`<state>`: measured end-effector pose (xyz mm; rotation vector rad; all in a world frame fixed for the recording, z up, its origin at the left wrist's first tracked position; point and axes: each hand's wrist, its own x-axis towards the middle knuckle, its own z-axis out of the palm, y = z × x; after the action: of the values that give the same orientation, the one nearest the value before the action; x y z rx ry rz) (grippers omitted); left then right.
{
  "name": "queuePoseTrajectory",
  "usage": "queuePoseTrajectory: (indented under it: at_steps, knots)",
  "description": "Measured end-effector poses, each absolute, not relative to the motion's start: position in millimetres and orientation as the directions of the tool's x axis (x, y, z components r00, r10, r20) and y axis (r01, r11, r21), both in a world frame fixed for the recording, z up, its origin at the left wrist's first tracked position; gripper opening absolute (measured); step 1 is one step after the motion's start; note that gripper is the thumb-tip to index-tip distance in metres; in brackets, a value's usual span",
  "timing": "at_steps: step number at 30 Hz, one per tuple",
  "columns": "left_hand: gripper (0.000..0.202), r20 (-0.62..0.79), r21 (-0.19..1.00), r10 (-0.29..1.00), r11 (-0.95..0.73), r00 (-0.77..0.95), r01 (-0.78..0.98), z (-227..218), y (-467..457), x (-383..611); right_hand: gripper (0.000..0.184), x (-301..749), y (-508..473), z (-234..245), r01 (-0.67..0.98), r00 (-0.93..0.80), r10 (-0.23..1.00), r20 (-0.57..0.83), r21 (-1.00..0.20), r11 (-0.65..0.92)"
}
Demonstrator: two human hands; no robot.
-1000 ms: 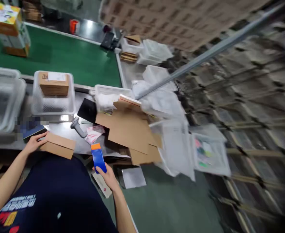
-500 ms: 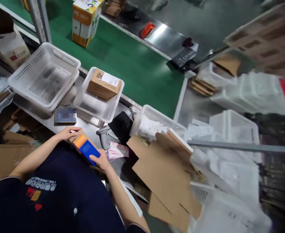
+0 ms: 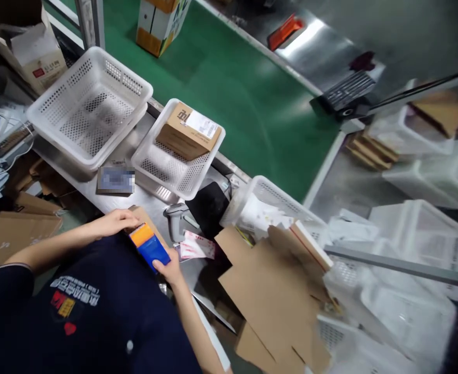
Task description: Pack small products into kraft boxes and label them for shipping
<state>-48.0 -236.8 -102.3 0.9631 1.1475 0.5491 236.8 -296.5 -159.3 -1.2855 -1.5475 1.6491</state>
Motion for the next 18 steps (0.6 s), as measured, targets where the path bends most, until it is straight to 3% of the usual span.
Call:
queuePoseTrajectory:
  at_steps: [5, 9, 12, 15, 18]
  knots:
    - [0.034, -0.626, 0.769, 0.719, 0.632, 0.303, 0.089, -115, -238, -37, 0.065, 235, -295, -154, 0.220, -0.387, 0.882, -0.270, -0.956, -0.196]
    - [0.030, -0.478, 0.867, 0.857, 0.426, 0.190, 0.260, -114, -231, -41, 0.060, 230, -292, -134, 0.285, -0.370, 0.840, -0.396, -0.909, -0.303]
    - [0.026, -0.376, 0.876, 0.912, 0.293, 0.164, 0.382, -116, -213, -58, 0.058, 231, -293, -119, 0.366, -0.297, 0.807, -0.511, -0.841, -0.398]
    - [0.023, -0.386, 0.845, 0.920, 0.326, 0.062, 0.425, -129, -189, -82, 0.062, 238, -296, -112, 0.392, -0.211, 0.813, -0.542, -0.809, -0.437]
    - [0.025, -0.505, 0.824, 0.856, 0.444, 0.105, 0.351, -148, -174, -96, 0.065, 243, -299, -110, 0.402, -0.209, 0.803, -0.558, -0.798, -0.450]
